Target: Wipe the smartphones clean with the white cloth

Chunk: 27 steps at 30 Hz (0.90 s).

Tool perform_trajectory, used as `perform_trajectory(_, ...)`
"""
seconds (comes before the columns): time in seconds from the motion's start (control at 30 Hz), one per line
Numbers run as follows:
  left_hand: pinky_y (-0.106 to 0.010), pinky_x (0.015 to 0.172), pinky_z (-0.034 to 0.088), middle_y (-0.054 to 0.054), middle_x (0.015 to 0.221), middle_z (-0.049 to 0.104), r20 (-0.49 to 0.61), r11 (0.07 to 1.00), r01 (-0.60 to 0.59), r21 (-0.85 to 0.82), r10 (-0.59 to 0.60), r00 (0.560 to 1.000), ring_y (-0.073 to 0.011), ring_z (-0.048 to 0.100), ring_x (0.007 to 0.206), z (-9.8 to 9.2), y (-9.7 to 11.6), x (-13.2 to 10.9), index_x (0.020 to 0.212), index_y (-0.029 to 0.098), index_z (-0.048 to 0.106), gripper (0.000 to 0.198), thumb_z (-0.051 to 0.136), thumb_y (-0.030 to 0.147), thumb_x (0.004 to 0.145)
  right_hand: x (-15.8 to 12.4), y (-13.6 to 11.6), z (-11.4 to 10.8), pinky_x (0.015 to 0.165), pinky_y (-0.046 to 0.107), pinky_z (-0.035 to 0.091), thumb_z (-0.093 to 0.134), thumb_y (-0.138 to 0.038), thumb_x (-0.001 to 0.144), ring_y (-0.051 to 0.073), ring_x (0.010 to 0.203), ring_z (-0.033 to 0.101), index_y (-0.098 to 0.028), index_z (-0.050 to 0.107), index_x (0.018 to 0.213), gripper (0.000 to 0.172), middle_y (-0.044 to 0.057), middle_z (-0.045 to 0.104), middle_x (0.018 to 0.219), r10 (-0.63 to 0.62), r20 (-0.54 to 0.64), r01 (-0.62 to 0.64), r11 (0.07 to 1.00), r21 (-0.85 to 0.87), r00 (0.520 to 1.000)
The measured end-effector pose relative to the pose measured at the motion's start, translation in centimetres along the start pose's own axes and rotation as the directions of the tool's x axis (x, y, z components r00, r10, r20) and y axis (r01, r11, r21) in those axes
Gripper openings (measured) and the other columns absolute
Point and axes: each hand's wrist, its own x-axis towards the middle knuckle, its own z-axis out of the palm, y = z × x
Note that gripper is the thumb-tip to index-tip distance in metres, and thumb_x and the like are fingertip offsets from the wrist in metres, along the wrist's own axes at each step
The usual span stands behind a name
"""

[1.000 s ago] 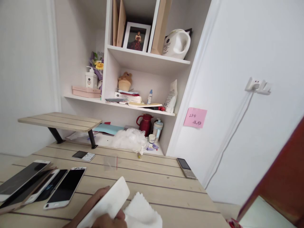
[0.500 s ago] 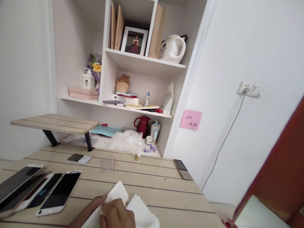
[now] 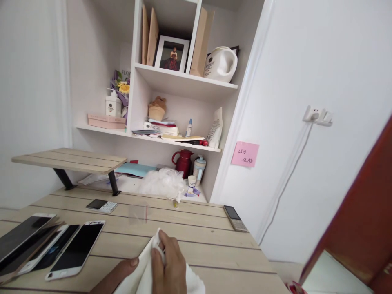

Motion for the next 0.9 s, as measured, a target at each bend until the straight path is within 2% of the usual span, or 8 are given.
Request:
perform_trajectory(0.13, -0.039, 0.086, 0.053, -0.011, 0.087, 0.076, 0.073, 0.969, -0.209, 0.133, 0.201, 0.977, -0.033, 0.068, 0.094, -0.2, 0.3, 1.1, 0.104, 0.012, 0.071, 0.041, 0.083, 0.034, 0.071, 0.9, 0.7, -0.9, 0.083, 0.031, 0.056, 0.06, -0.036, 0.091, 0.023, 0.092, 0.071, -0.02, 0.069, 0.114, 0.029, 0.007, 0.073, 0.098, 0.179, 0.102, -0.183, 0.983, 0.027, 0.979)
perform_trajectory(0.27, -0.042, 0.086, 0.052, -0.011, 0.079, 0.075, 0.153, 0.888, -0.378, 0.26, 0.348, 0.925, -0.0354, 0.068, 0.091, -0.4, 0.1, 1.5, 0.107, 0.016, 0.072, 0.052, 0.082, 0.049, 0.068, 0.9, -0.4, -0.9, 0.08, 0.028, 0.054, 0.053, -0.031, 0.096, 0.019, 0.087, 0.069, -0.024, 0.069, 0.11, 0.022, 0.004, 0.07, 0.093, -0.018, 0.071, 0.01, 0.995, 0.104, 0.997)
perform_trajectory(0.33, -0.042, 0.084, 0.053, -0.011, 0.079, 0.074, 0.158, 0.885, -0.383, 0.266, 0.352, 0.923, -0.0353, 0.068, 0.089, -0.4, 0.1, 1.5, 0.107, 0.019, 0.072, 0.051, 0.08, 0.052, 0.069, 1.1, -0.7, -1.0, 0.078, 0.027, 0.054, 0.053, -0.03, 0.097, 0.018, 0.084, 0.069, -0.025, 0.07, 0.11, 0.022, 0.004, 0.069, 0.091, -0.086, 0.063, 0.08, 0.992, 0.097, 0.994)
perform_trajectory(0.47, -0.044, 0.078, 0.053, -0.01, 0.072, 0.072, 0.201, 0.847, -0.387, 0.365, 0.334, 0.921, -0.0329, 0.067, 0.076, -0.2, 0.0, 1.4, 0.099, 0.017, 0.075, 0.045, 0.073, 0.054, 0.075, 1.5, -0.5, -1.3, 0.074, 0.027, 0.055, 0.056, -0.028, 0.097, 0.018, 0.08, 0.07, -0.023, 0.072, 0.1, 0.017, 0.003, 0.069, 0.085, -0.03, 0.136, 0.025, 0.999, 0.037, 0.99)
perform_trajectory(0.6, -0.044, 0.094, 0.047, -0.009, 0.078, 0.072, 0.289, 0.758, -0.479, 0.442, 0.386, 0.876, -0.035, 0.067, 0.092, 0.3, 0.0, 1.2, 0.095, 0.02, 0.077, 0.038, 0.072, 0.053, 0.076, 0.7, -0.7, -0.6, 0.071, 0.028, 0.055, 0.048, -0.026, 0.101, 0.018, 0.081, 0.067, -0.026, 0.067, 0.116, 0.025, 0.005, 0.066, 0.091, -0.17, 0.015, 0.168, 0.981, 0.092, 0.985)
perform_trajectory(0.7, -0.042, 0.095, 0.046, -0.009, 0.079, 0.072, 0.308, 0.739, -0.507, 0.444, 0.405, 0.861, -0.0349, 0.066, 0.093, 0.3, 0.2, 1.0, 0.094, 0.019, 0.076, 0.041, 0.07, 0.056, 0.076, 0.3, -0.8, 0.0, 0.068, 0.029, 0.053, 0.044, -0.028, 0.102, 0.018, 0.079, 0.066, -0.025, 0.067, 0.114, 0.026, 0.006, 0.065, 0.09, -0.173, -0.023, 0.174, 0.979, 0.102, 0.985)
perform_trajectory(0.83, -0.039, 0.077, 0.051, -0.008, 0.071, 0.071, 0.237, 0.74, -0.427, 0.519, 0.355, 0.904, -0.0305, 0.065, 0.076, -0.5, 0.8, 0.9, 0.09, 0.016, 0.076, 0.047, 0.066, 0.06, 0.079, 0.6, -0.4, -0.1, 0.074, 0.03, 0.053, 0.049, -0.035, 0.1, 0.019, 0.079, 0.067, -0.023, 0.069, 0.096, 0.023, 0.004, 0.067, 0.084, -0.038, 0.055, 0.037, 0.999, 0.023, 0.998)
perform_trajectory(0.9, -0.039, 0.074, 0.051, -0.008, 0.069, 0.071, 0.203, 0.748, -0.377, 0.546, 0.319, 0.926, -0.0305, 0.064, 0.075, -0.9, 1.0, 1.1, 0.088, 0.015, 0.076, 0.044, 0.07, 0.056, 0.076, 0.8, -0.3, -0.4, 0.075, 0.029, 0.053, 0.05, -0.034, 0.099, 0.019, 0.081, 0.068, -0.023, 0.069, 0.097, 0.022, 0.004, 0.068, 0.085, -0.032, 0.069, 0.03, 0.999, 0.027, 0.997)
